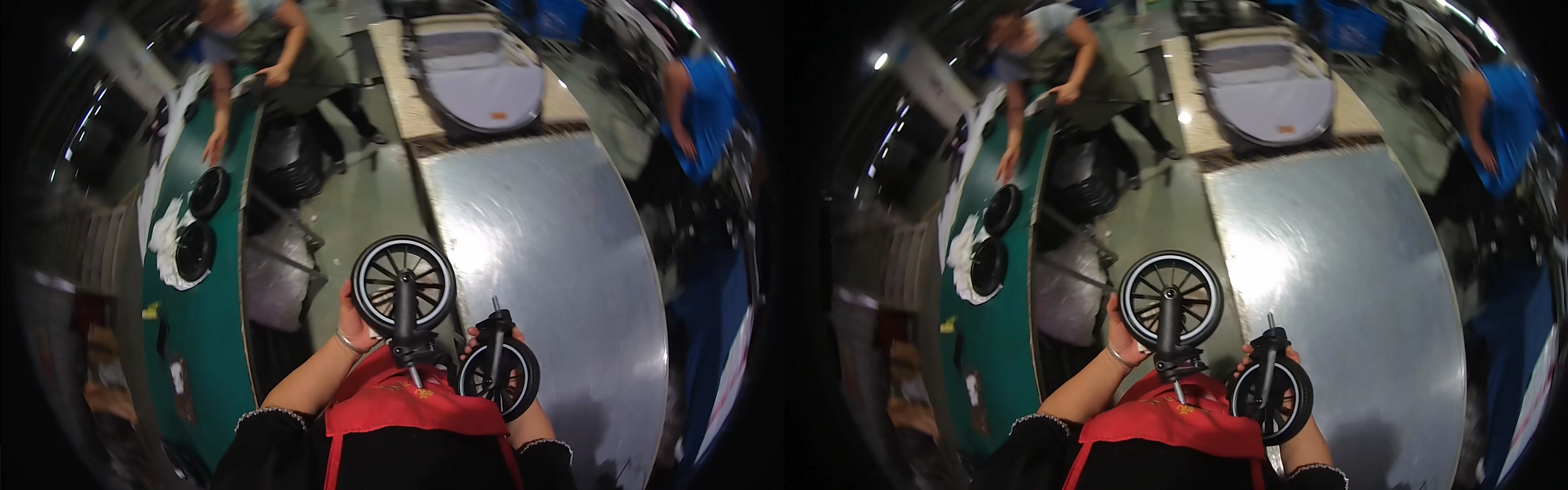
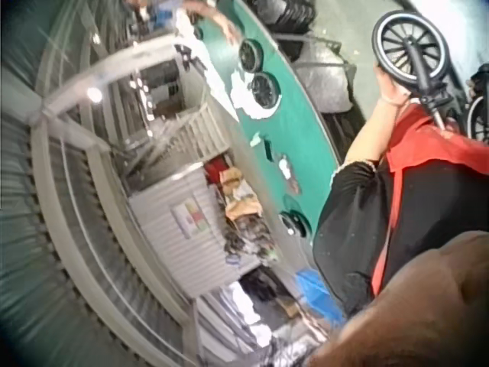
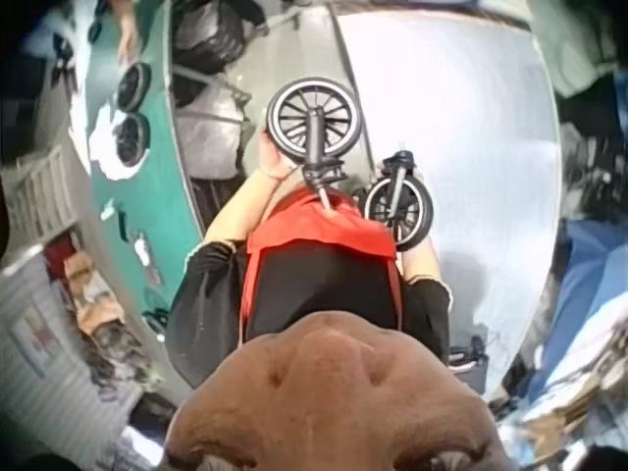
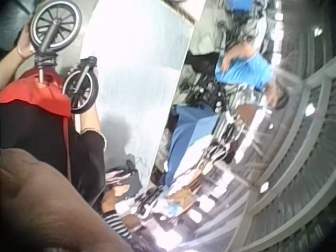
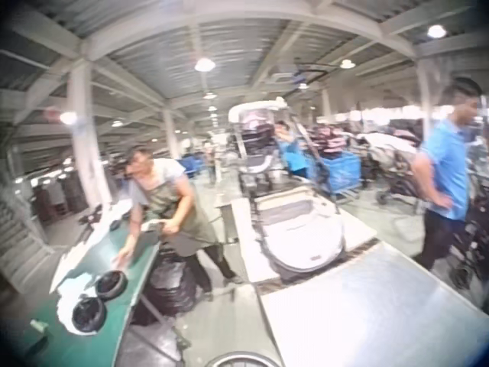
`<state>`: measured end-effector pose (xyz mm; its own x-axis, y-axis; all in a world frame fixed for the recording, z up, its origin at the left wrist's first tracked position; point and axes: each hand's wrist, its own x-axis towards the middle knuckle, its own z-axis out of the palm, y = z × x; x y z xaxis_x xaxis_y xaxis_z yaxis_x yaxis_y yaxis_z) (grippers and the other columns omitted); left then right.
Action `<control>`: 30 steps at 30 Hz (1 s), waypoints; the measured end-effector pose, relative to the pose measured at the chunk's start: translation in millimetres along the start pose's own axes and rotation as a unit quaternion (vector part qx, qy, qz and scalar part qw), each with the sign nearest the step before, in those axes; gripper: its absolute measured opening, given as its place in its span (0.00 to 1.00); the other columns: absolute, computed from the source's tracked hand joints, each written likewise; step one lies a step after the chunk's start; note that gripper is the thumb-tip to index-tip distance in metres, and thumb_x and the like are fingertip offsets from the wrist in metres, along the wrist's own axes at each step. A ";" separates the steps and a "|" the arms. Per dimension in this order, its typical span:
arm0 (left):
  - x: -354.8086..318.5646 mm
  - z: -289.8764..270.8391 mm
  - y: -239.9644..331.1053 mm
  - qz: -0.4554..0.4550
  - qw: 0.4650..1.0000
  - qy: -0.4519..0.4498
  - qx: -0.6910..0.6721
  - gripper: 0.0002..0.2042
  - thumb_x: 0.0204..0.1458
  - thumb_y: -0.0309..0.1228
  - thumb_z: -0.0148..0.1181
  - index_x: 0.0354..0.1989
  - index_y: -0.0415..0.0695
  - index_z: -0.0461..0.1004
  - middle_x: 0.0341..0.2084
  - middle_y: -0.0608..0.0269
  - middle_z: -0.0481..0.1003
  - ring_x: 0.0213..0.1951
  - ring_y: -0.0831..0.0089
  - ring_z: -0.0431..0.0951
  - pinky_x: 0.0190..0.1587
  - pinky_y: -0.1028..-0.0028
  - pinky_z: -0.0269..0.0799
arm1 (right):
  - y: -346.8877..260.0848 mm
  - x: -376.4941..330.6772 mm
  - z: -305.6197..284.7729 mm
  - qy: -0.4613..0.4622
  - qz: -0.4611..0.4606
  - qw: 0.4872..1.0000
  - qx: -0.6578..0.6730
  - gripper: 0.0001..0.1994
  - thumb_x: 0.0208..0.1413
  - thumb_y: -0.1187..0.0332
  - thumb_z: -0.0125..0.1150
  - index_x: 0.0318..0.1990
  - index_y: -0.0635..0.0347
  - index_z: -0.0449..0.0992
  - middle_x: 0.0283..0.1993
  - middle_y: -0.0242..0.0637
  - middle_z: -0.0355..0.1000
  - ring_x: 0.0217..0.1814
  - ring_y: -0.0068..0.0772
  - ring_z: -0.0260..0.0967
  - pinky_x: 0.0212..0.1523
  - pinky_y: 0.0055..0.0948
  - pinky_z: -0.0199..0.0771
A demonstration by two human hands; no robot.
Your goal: The person assembles small wheels by attaching white foam plugs to the wheel hubs and then affixing the wheels to axle mounts. The person handles multiple wheels and axle mounts, placing them on a green workbench and occasionally moving them to a nearby metal table.
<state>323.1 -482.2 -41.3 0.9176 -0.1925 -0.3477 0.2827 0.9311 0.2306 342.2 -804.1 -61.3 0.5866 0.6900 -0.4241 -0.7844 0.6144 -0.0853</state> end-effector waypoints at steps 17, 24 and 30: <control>-278.4 -120.9 117.2 0.348 0.932 -0.049 -0.090 0.31 0.56 0.45 0.51 0.60 0.30 0.67 0.50 0.44 0.77 0.48 0.58 0.81 0.56 0.60 0.75 | 287.4 250.2 235.9 -0.043 0.355 0.850 -0.386 0.35 0.61 0.40 0.49 0.55 0.69 0.72 0.43 0.52 0.76 0.47 0.51 0.77 0.52 0.52 0.80; -370.1 -162.2 92.4 0.595 0.785 0.093 -0.145 0.42 0.57 0.57 0.52 0.71 0.35 0.52 0.59 0.46 0.69 0.50 0.71 0.78 0.50 0.70 0.79 | 411.3 329.6 267.5 -0.070 0.617 0.699 -0.354 0.36 0.62 0.43 0.52 0.57 0.75 0.69 0.47 0.53 0.75 0.48 0.49 0.77 0.57 0.51 0.76; -396.2 -148.2 46.3 0.704 0.599 0.277 -0.264 0.38 0.51 0.53 0.51 0.68 0.42 0.61 0.59 0.48 0.70 0.56 0.50 0.75 0.52 0.55 0.76 | 514.5 387.1 273.1 -0.048 0.759 0.560 -0.328 0.38 0.61 0.41 0.51 0.57 0.77 0.69 0.47 0.55 0.76 0.49 0.50 0.77 0.58 0.50 0.76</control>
<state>-68.8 -316.9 -27.6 -0.1308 0.8943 -0.4279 -0.9234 0.0472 0.3810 220.8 -116.3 -23.1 -0.8738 0.2636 -0.4087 -0.2806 -0.9596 -0.0191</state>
